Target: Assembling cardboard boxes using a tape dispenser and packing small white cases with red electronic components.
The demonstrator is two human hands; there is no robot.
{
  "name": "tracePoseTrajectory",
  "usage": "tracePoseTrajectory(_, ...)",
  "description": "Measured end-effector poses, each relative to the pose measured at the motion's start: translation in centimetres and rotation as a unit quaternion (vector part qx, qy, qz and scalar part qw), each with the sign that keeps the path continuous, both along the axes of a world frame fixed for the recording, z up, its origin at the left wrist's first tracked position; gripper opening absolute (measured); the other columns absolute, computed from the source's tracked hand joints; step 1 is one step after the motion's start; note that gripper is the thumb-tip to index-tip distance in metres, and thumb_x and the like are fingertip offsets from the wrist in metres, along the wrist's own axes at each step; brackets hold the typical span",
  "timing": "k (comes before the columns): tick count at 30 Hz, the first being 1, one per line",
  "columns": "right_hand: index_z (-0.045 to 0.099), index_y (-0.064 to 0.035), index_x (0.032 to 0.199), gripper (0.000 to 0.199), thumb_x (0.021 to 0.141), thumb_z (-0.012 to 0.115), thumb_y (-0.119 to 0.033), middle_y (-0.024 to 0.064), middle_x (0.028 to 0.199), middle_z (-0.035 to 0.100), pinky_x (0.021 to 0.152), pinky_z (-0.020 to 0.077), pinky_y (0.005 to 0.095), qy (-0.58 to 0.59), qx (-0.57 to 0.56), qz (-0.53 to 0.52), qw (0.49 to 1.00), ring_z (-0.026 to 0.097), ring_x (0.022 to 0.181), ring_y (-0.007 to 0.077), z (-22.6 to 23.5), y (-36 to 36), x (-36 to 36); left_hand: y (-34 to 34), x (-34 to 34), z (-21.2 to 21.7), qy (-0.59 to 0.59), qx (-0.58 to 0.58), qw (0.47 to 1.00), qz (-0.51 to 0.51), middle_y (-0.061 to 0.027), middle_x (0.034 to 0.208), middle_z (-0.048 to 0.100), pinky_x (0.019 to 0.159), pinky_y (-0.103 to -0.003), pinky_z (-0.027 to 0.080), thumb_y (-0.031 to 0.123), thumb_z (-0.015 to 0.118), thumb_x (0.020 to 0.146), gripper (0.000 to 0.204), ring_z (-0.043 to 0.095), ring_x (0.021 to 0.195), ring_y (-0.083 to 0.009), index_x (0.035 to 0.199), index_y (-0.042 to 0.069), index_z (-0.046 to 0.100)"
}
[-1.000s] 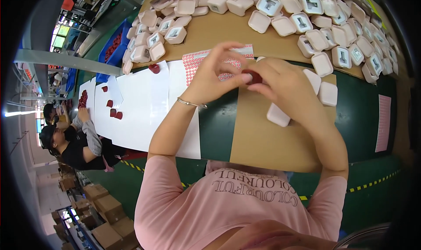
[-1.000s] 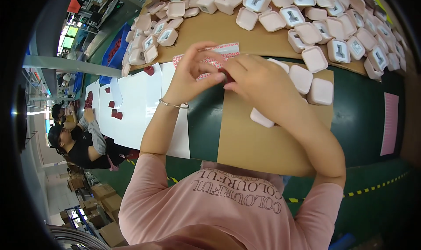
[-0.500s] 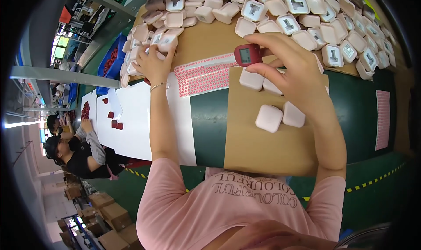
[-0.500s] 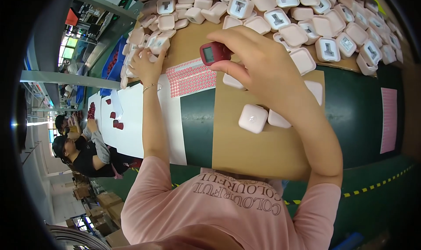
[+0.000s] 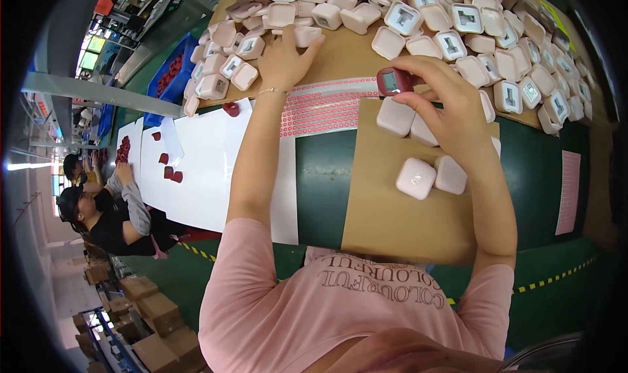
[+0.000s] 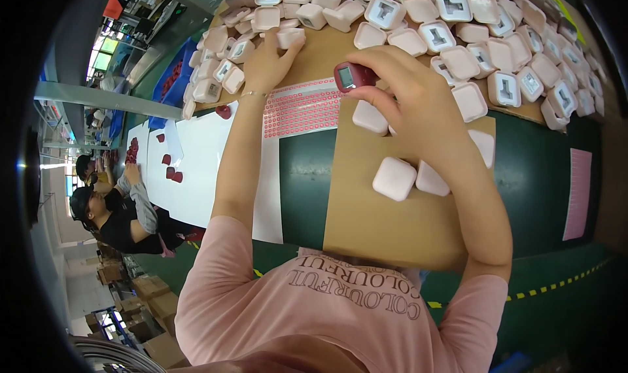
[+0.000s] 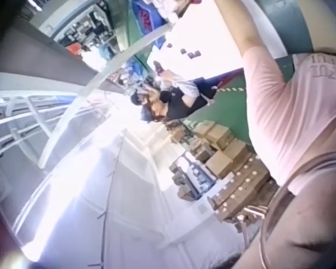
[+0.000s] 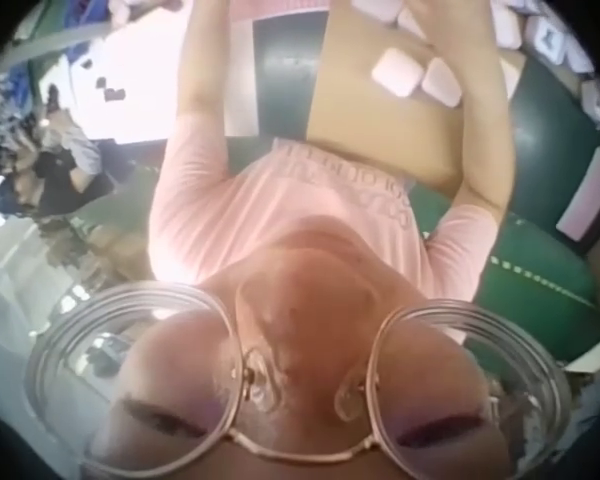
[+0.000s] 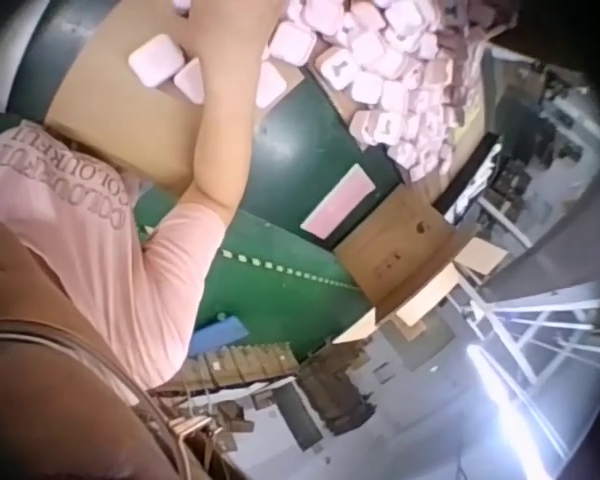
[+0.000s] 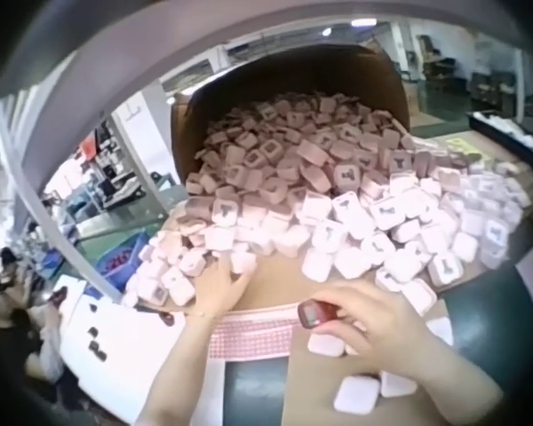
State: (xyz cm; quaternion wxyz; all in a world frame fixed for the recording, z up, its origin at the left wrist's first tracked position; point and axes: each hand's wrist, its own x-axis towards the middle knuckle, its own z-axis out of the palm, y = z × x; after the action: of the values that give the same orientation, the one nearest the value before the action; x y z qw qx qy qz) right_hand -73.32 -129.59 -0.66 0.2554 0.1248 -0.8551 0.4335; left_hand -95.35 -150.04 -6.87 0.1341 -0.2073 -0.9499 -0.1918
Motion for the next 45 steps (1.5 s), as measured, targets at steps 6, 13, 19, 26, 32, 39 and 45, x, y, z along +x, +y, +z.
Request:
tracePoseTrajectory(6, 0.059, -0.0028, 0.116, 0.037, 0.080, 0.064, 0.005, 0.0123, 0.116, 0.059, 0.075, 0.0567, 0.0269, 0.006, 0.015, -0.015, 1.000, 0.063, 0.096, 0.0198, -0.3, 0.3, 0.0, 0.4, -0.6, -0.2, 0.015, -0.004, 1.000, -0.012, -0.0203, 0.102, 0.065, 0.081, -0.043, 0.048, 0.059, 0.062, 0.076, 0.073, 0.064, 0.093, -0.0345, 0.122, 0.004, 0.050)
tracePoseTrajectory(13, 0.059, -0.0041, 0.116, 0.039, 0.079, 0.063, 0.007, 0.0110, 0.117, 0.059, 0.076, 0.0566, 0.0270, -0.008, -0.039, 0.010, 0.999, 0.063, 0.097, 0.0191, -0.1, 0.1, 0.0, -0.7, 8.2, 2.0, -0.071, 0.277, 0.929, -0.234, -0.0142, 0.109, 0.058, 0.086, -0.034, 0.047, 0.030, 0.075, 0.076, 0.062, 0.058, 0.104, -0.0246, 0.120, 0.000, 0.043)
tracePoseTrajectory(19, 0.063, -0.0059, 0.107, 0.034, 0.074, 0.071, -0.001, 0.0108, 0.104, 0.062, 0.077, 0.0508, 0.0324, 0.023, 0.027, 0.038, 0.999, 0.062, 0.091, 0.0260, -0.5, -0.9, 0.0, 0.3, 11.9, 3.6, -0.477, 0.469, 0.653, -0.354, -0.0081, 0.115, 0.053, 0.092, -0.030, 0.043, 0.023, 0.063, 0.086, 0.047, 0.053, 0.107, -0.0157, 0.123, 0.005, 0.042)
tracePoseTrajectory(26, 0.066, -0.0093, 0.102, 0.041, 0.064, 0.079, -0.014, 0.0068, 0.101, 0.061, 0.077, 0.0471, 0.0357, 0.048, 0.056, -0.035, 0.997, 0.058, 0.091, 0.0264, -2.0, -3.5, 0.3, 1.4, 13.6, 2.0, -0.571, 0.580, 0.488, -0.316, -0.0072, 0.115, 0.053, 0.093, -0.031, 0.043, 0.034, 0.049, 0.096, 0.041, 0.053, 0.108, -0.0152, 0.126, 0.008, 0.039)
tracePoseTrajectory(32, 0.068, -0.0098, 0.098, 0.039, 0.060, 0.080, -0.013, 0.0078, 0.109, 0.056, 0.083, 0.0438, 0.0373, 0.054, 0.156, -0.075, 0.983, 0.051, 0.103, 0.0287, -1.4, -3.6, 0.5, 1.2, 14.4, 2.3, -0.519, 0.569, 0.545, -0.332, -0.0091, 0.117, 0.054, 0.088, -0.029, 0.047, 0.023, 0.053, 0.095, 0.037, 0.054, 0.107, -0.0164, 0.127, 0.011, 0.037)
tracePoseTrajectory(39, 0.038, 0.0010, 0.135, 0.083, 0.074, 0.076, -0.040, 0.0191, 0.135, 0.042, 0.104, 0.0349, 0.0417, 0.096, -0.197, 0.034, 0.975, 0.043, 0.124, 0.0300, -1.1, -2.6, 1.1, 0.1, 15.4, 4.3, -0.546, 0.528, 0.426, -0.492, -0.0101, 0.120, 0.049, 0.094, -0.031, 0.039, 0.033, 0.069, 0.083, 0.054, 0.048, 0.113, -0.0184, 0.121, 0.006, 0.043)
tracePoseTrajectory(45, 0.020, 0.0003, 0.145, 0.094, 0.079, 0.070, -0.044, 0.0234, 0.144, 0.032, 0.110, 0.0248, 0.0412, -0.087, -0.300, 0.138, 0.940, 0.034, 0.133, 0.0320, 0.2, -4.8, 2.6, -0.1, 15.5, 5.9, -0.304, 0.513, 0.611, -0.520, -0.0126, 0.127, 0.040, 0.098, -0.034, 0.034, 0.026, 0.065, 0.085, 0.043, 0.038, 0.122, -0.0229, 0.117, 0.008, 0.043)
